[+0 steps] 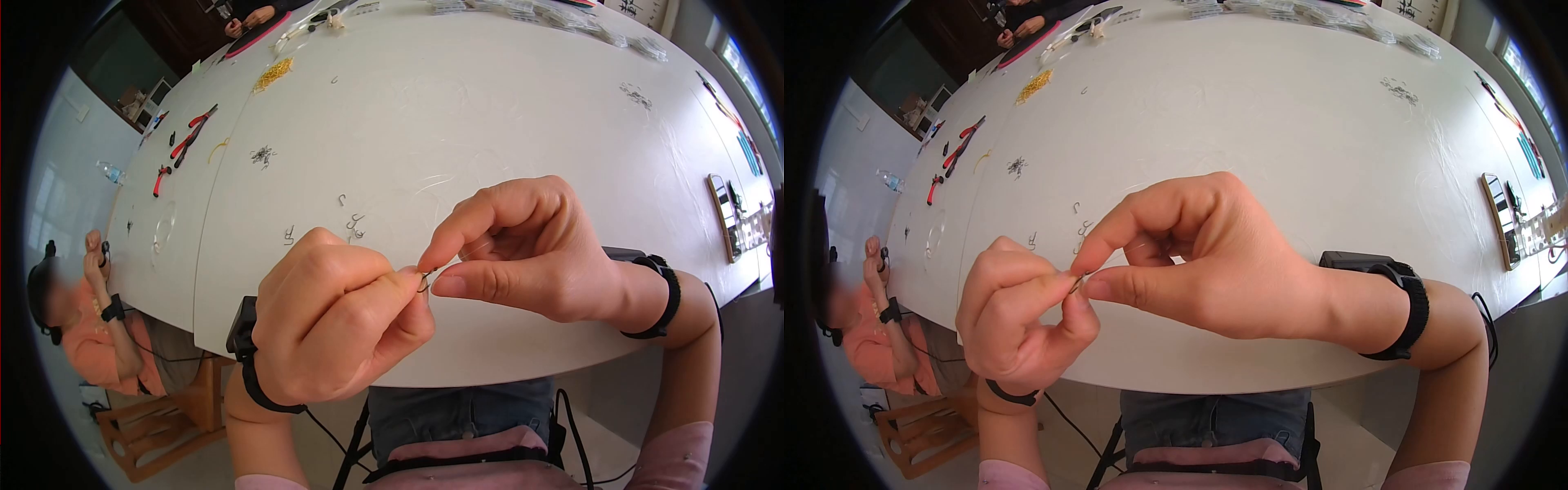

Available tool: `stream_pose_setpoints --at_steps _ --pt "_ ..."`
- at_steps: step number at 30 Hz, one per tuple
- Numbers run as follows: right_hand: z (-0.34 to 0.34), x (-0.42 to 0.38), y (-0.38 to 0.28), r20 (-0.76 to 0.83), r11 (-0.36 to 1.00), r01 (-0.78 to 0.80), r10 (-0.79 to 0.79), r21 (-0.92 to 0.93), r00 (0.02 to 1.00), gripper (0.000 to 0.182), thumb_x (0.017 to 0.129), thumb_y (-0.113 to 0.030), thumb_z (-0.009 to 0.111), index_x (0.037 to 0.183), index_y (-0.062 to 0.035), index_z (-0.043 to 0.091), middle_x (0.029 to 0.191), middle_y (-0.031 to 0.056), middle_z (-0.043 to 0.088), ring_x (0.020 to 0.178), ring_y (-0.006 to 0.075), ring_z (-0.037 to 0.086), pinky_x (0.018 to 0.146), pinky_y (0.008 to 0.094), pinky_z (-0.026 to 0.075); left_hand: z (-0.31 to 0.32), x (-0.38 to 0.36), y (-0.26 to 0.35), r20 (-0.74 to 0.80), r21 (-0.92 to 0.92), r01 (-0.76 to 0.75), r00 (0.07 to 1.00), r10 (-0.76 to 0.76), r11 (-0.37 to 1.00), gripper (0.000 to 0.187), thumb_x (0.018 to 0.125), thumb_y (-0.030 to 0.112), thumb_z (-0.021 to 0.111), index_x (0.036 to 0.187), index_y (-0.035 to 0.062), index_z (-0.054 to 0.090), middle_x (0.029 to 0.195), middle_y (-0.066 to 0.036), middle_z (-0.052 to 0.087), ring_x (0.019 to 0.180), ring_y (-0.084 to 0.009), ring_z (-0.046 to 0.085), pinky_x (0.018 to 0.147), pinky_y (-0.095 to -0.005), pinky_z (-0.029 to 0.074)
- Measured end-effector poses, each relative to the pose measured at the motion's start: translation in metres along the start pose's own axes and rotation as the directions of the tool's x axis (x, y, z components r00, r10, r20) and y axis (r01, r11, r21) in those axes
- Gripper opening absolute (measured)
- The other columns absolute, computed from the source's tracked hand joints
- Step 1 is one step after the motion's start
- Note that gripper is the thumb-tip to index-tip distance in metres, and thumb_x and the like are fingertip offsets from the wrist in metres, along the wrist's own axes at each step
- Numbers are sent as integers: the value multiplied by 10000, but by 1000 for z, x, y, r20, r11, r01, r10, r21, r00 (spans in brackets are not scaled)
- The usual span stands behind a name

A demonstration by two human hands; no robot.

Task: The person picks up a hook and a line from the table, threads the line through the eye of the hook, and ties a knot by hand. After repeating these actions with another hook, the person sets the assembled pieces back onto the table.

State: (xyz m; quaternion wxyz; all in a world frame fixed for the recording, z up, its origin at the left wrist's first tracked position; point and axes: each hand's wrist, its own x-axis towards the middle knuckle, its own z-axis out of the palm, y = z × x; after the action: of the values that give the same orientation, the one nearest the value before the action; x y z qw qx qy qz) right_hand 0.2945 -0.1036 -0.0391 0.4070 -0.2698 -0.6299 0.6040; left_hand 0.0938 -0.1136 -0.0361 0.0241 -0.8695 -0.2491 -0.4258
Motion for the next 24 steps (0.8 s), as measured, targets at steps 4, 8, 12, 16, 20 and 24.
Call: stream_pose_setpoints --at_steps 4,8,12,16,20,24 --pt "2 1 1 7 999 7 -8 36 1000 101 802 60 639 902 48 640 812 74 649 742 77 591 663 184 474 1 1 0 3 -32 9 1000 -8 999 269 647 -93 648 860 53 572 762 -64 532 564 -162 479 470 -253 373" --pt "1 1 2 14 998 60 -60 -7 998 81 813 64 622 893 56 634 835 87 650 785 97 605 705 200 487 1 3 -2 1 -110 61 998 -61 992 206 650 -69 659 798 44 569 706 -56 524 549 -155 480 464 -248 374" --pt "1 -1 2 -4 987 112 -113 -116 994 68 810 54 629 877 46 632 815 84 644 755 100 597 669 206 474 0 5 -1 39 -246 174 985 -170 953 153 672 -41 669 752 44 569 664 -51 530 535 -132 490 448 -229 384" --pt "1 -1 4 -1 948 211 -218 -240 976 71 795 30 655 864 24 637 760 72 631 658 91 554 571 216 421 0 7 -3 88 -392 282 959 -270 876 127 690 -33 661 725 41 564 662 -47 538 541 -105 489 457 -219 383" --pt "-1 2 7 28 896 326 -334 -301 942 90 783 28 669 868 14 641 713 59 620 590 78 499 526 217 375 0 6 -5 134 -487 334 942 -309 807 125 682 -37 653 697 41 557 659 -39 534 529 -90 479 458 -213 383" --pt "-1 2 4 -7 960 217 -222 -179 975 113 766 34 686 870 8 650 681 33 609 564 47 456 512 203 352 1 7 -1 33 -352 235 970 -240 906 151 648 -62 655 689 44 555 650 -40 525 517 -93 474 449 -218 380"
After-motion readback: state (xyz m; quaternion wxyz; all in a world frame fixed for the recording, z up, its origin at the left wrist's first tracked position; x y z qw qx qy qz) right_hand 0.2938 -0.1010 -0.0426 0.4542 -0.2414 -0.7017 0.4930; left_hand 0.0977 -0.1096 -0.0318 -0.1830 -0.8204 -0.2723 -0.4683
